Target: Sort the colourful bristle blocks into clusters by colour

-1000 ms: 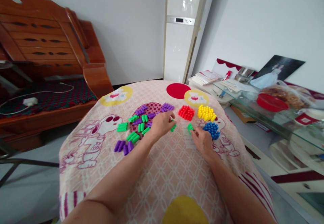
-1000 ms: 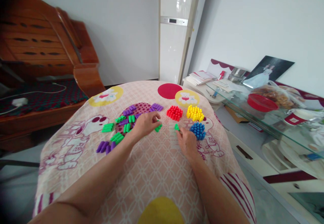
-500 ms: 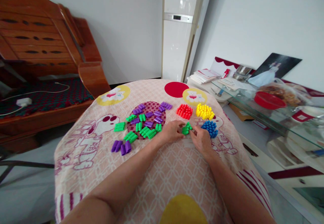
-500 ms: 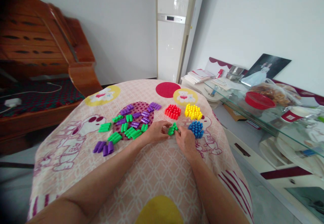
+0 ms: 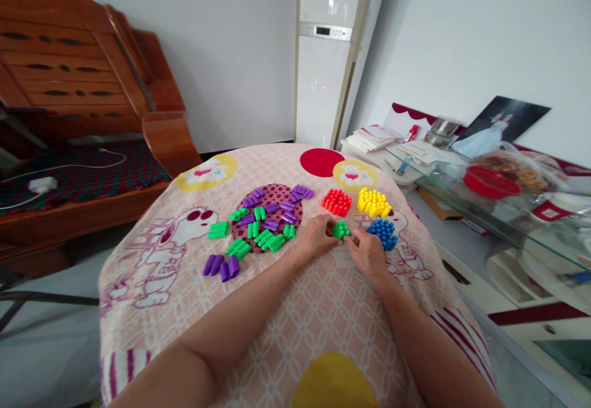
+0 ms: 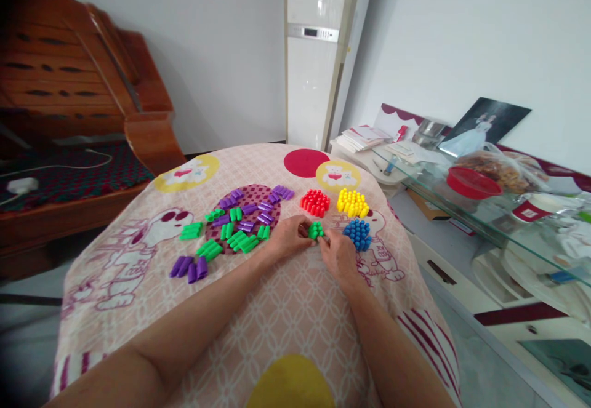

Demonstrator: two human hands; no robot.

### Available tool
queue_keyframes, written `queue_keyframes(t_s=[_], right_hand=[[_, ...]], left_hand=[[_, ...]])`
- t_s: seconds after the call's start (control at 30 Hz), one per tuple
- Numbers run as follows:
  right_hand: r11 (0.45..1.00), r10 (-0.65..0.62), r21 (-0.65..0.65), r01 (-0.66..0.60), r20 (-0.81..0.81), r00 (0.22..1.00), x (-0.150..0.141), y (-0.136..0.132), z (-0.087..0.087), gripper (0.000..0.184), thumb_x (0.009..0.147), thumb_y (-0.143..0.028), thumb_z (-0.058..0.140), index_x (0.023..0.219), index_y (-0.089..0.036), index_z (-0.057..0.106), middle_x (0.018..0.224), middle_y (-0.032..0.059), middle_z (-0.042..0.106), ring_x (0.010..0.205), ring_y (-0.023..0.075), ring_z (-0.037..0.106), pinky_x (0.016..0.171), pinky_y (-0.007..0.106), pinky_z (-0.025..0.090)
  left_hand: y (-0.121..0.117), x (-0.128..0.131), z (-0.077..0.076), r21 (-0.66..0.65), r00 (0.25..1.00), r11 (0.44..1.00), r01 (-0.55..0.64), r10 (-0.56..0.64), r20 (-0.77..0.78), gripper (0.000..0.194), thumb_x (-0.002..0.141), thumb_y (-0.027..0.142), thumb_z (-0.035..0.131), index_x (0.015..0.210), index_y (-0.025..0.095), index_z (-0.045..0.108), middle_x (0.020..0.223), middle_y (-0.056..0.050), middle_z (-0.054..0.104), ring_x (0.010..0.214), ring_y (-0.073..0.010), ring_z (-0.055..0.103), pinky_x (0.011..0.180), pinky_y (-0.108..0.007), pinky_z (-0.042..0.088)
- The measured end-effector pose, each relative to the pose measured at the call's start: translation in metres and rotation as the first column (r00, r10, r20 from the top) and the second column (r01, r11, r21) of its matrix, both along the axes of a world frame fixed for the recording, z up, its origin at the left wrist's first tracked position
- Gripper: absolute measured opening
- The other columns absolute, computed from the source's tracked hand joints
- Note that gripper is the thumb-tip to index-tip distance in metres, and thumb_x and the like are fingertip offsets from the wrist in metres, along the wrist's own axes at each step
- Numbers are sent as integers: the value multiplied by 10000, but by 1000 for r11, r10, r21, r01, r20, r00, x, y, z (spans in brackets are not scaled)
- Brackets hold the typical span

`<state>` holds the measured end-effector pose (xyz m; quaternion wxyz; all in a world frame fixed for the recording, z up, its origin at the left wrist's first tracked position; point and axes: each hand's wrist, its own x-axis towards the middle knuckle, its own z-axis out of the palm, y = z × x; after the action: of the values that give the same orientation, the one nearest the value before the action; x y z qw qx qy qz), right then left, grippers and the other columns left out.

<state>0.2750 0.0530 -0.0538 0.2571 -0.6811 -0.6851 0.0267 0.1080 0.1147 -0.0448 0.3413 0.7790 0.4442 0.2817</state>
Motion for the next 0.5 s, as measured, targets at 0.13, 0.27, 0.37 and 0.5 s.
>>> queue_keyframes(t_s=[0.13, 0.27, 0.37, 0.5], right_hand=[[999, 40, 11, -40, -9, 999, 2, 0, 0, 186, 827, -248, 523, 741, -182, 674, 616, 45, 652, 568, 159, 549, 573, 265, 308], [999, 35, 37, -34, -20, 999, 4, 0, -2, 228, 793, -206, 488, 800, -170, 712, 624, 52, 658, 585, 170, 564, 590, 264, 341], [999, 22, 40, -20, -47, 999, 4, 0, -3, 290, 785, -196, 464, 881, -160, 735, 657, 63, 677, 615, 181, 589, 611, 265, 369], [999, 41, 25, -39, -81, 996, 4, -1, -2, 293, 808, -237, 458, 872, -159, 733, 636, 60, 662, 597, 179, 578, 604, 268, 369]], left_hand=[[-3, 5, 2, 51, 997, 999, -15, 19, -75, 363, 643, 232, 782, 981, 136, 690, 899, -45, 683, 781, -167, 636, 697, -263, 501], [-5, 0, 8, 146, 988, 988, 46, -24, -154, 512, 654, 206, 764, 1153, 164, 659, 1054, -77, 669, 878, -190, 641, 774, -281, 516], [0, -22, 21, 208, 961, 973, 102, -42, -273, 565, 660, 147, 743, 1212, 159, 626, 1177, -114, 642, 939, -203, 644, 829, -292, 508], [14, -76, 56, 182, 892, 973, 143, -47, -450, 296, 657, 147, 730, 950, 185, 718, 921, -57, 706, 905, -218, 656, 820, -280, 478]])
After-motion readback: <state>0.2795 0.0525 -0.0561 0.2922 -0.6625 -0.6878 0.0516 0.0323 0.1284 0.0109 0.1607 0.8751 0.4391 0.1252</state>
